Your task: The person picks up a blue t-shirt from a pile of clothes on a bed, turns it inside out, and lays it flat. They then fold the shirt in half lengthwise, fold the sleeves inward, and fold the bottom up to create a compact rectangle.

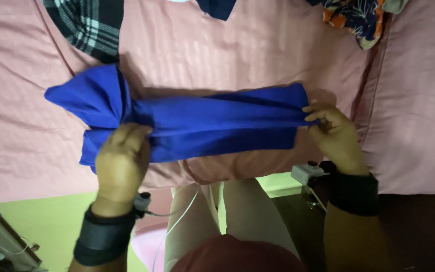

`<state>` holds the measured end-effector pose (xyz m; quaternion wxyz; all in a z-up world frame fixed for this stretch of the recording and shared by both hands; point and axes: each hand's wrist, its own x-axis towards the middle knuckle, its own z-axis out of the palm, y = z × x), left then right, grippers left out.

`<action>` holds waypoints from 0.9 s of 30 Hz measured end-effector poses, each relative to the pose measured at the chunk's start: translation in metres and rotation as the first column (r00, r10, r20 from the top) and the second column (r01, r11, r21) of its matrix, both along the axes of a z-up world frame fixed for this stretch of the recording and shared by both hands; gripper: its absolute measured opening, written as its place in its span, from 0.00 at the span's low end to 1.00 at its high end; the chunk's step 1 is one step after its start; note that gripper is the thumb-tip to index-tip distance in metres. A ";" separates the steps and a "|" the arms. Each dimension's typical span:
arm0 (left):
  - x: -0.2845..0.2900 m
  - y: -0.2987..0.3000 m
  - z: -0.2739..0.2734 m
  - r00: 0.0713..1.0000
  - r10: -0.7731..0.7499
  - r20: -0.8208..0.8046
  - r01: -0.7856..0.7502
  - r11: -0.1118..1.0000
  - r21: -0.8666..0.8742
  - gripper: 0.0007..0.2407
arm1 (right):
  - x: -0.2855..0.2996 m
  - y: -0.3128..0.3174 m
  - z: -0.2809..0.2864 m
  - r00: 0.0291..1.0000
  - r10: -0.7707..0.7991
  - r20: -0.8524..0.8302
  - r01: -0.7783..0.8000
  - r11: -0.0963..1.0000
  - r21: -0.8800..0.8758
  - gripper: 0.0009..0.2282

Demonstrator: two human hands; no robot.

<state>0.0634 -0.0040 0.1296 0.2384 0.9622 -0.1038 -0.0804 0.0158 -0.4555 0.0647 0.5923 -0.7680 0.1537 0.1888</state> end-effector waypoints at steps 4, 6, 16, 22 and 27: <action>-0.021 -0.001 0.001 1.000 0.017 -0.021 -0.017 1.000 0.007 0.10 | -0.010 0.011 0.001 0.999 0.014 0.042 -0.013 1.000 -0.023 0.14; -0.030 0.000 -0.001 0.998 0.041 -0.047 -0.041 0.999 -0.004 0.09 | -0.008 0.019 0.009 0.994 0.109 0.028 -0.104 0.984 -0.145 0.13; -0.042 0.005 -0.024 0.987 0.067 -0.144 -0.068 0.998 -0.002 0.09 | 0.002 0.040 0.011 0.976 0.150 0.158 -0.048 0.856 -0.514 0.12; -0.046 -0.002 -0.015 0.982 0.160 -0.105 -0.153 0.986 0.067 0.09 | 0.018 0.059 -0.003 0.964 0.259 0.056 -0.206 0.865 -0.458 0.18; -0.060 0.014 0.002 0.893 0.312 -0.324 -0.392 0.893 -0.222 0.09 | 0.012 0.069 -0.013 0.964 0.240 -0.112 -0.264 0.845 -0.465 0.24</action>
